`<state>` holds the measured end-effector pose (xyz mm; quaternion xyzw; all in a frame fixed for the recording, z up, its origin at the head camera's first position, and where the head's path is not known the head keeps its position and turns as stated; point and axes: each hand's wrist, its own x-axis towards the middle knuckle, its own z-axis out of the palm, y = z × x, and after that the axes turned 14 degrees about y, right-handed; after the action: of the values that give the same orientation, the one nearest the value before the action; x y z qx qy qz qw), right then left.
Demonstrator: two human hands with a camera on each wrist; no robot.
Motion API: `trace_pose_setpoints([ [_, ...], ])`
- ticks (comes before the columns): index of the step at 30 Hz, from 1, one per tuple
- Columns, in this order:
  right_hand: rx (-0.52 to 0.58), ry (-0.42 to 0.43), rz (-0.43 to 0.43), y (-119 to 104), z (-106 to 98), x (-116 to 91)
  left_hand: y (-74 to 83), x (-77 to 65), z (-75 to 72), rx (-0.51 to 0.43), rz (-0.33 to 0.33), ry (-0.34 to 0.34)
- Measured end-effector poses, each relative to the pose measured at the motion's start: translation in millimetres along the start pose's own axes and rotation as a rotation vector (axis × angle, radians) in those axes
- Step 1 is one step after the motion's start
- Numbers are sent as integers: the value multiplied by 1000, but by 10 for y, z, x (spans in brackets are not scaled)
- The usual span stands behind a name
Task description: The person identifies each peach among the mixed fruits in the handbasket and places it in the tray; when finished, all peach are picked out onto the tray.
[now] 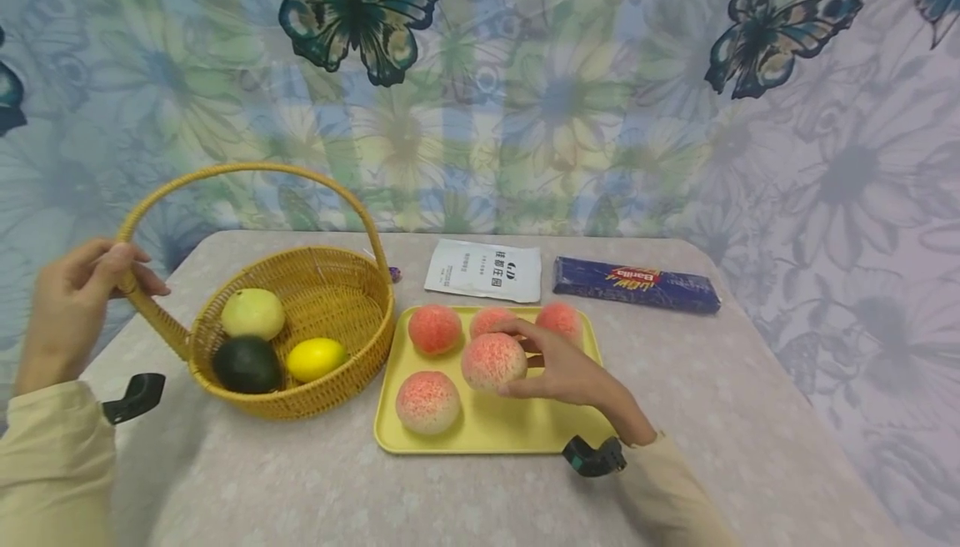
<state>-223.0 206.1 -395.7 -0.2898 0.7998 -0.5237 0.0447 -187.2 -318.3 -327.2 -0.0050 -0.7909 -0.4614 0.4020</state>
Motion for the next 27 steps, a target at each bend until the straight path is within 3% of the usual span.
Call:
trace_pose_setpoints([
  [8, 31, -134, -5, 70, -32, 4, 7, 2, 1, 3, -14, -4],
  [15, 26, -181, 55, 119, -47, -4, -12, 11, -3, 6, -19, -3],
  [27, 31, -245, 83, 235, 13, -6, -13, 8, -6, 19, -27, -1],
])
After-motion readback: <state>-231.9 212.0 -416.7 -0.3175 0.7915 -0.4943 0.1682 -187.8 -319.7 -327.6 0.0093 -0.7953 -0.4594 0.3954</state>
